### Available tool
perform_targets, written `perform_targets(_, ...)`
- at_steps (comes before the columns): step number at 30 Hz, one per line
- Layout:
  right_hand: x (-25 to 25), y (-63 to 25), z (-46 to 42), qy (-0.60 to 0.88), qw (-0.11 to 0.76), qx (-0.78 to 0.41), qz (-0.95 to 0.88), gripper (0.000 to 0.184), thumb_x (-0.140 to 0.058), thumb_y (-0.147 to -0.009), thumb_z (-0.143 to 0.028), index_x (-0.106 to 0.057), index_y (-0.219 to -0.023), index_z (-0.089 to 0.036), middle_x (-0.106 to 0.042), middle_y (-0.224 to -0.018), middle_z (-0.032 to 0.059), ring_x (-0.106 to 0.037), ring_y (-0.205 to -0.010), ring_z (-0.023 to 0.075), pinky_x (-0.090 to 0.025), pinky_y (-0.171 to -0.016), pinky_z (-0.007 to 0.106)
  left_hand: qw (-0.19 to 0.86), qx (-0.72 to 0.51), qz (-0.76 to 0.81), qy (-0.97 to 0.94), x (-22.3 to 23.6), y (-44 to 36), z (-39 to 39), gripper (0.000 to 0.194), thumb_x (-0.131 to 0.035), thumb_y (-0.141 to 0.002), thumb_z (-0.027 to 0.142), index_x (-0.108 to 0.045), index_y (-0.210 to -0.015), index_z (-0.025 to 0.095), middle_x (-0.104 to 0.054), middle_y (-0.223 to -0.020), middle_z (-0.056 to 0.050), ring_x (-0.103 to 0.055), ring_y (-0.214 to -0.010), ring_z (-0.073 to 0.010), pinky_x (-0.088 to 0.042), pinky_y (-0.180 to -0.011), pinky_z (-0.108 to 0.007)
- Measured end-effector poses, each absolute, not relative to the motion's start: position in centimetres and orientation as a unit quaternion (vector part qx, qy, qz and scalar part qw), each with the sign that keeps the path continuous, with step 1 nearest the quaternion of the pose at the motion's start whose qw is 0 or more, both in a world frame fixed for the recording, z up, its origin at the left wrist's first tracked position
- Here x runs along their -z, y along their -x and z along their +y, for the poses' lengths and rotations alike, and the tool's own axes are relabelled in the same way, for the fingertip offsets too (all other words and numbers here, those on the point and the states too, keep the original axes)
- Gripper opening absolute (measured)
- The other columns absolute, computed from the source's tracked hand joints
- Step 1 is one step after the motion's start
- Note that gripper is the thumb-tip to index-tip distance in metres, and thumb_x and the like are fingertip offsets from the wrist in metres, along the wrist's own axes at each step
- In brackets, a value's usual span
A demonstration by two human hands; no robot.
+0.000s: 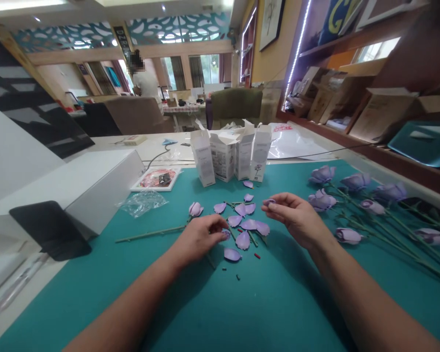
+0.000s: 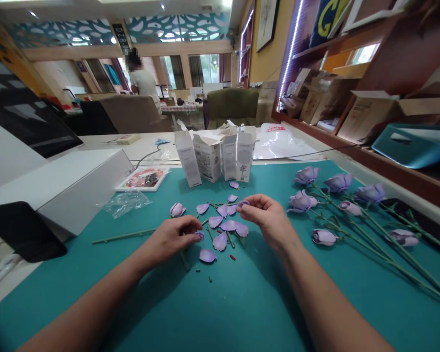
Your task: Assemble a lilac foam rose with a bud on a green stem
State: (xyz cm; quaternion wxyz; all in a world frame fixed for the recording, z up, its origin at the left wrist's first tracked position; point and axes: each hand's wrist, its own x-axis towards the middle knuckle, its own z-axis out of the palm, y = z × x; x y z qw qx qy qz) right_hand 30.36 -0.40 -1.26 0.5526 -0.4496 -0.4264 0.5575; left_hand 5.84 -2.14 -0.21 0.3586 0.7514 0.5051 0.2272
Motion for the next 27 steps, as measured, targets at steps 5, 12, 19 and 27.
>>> perform_targets(5, 0.7, -26.3, -0.4, 0.426, 0.476, -0.597, -0.486, 0.034, -0.090, -0.049, -0.035, -0.066, -0.066, -0.017, -0.069, -0.066, 0.0004, -0.063, -0.061, 0.0136, -0.051, -0.062, 0.028, 0.539, -0.383, 0.476, -0.579, -0.5, -6.1, -2.3, 0.021, -0.073, -0.068, 0.033, -0.071, -0.082, 0.017, -0.069, -0.074, -0.003, -0.059, -0.068, -0.0152, -0.045, -0.067, -0.028)
perform_targets(12, 0.6, -24.2, -0.2, 0.388, 0.444, -0.607, -0.534, 0.029, -0.086, -0.061, -0.038, -0.069, -0.072, -0.018, -0.071, -0.071, 0.0011, -0.063, -0.065, 0.0136, -0.051, -0.066, 0.029, 0.602, -0.437, 0.471, -0.474, 0.6, -5.6, -2.2, 0.031, -0.082, -0.058, 0.036, -0.069, -0.077, 0.014, -0.067, -0.065, -0.002, -0.059, -0.059, -0.0121, -0.043, -0.061, -0.025)
perform_targets(19, 1.6, -23.9, -0.3, 0.409, 0.463, -0.554, -0.558, 0.029, -0.084, -0.063, -0.042, -0.066, -0.069, -0.019, -0.070, -0.071, 0.0029, -0.063, -0.066, 0.0158, -0.052, -0.062, 0.029, 0.618, -0.444, 0.485, -0.431, 1.1, -5.8, -2.2, 0.033, -0.082, -0.058, 0.038, -0.061, -0.070, 0.015, -0.066, -0.059, -0.002, -0.059, -0.056, -0.0118, -0.041, -0.057, -0.024)
perform_targets(27, 2.1, -23.2, -1.0, 0.374, 0.491, -0.362, -0.699, 0.015, -0.069, -0.079, -0.032, -0.063, -0.070, -0.022, -0.072, -0.082, 0.0065, -0.068, -0.081, 0.0214, -0.055, -0.068, 0.033, 0.644, -0.455, 0.473, -0.393, 1.3, -6.0, -2.5, 0.035, -0.083, -0.057, 0.038, -0.058, -0.067, 0.016, -0.070, -0.063, -0.004, -0.064, -0.061, -0.0140, -0.045, -0.060, -0.025)
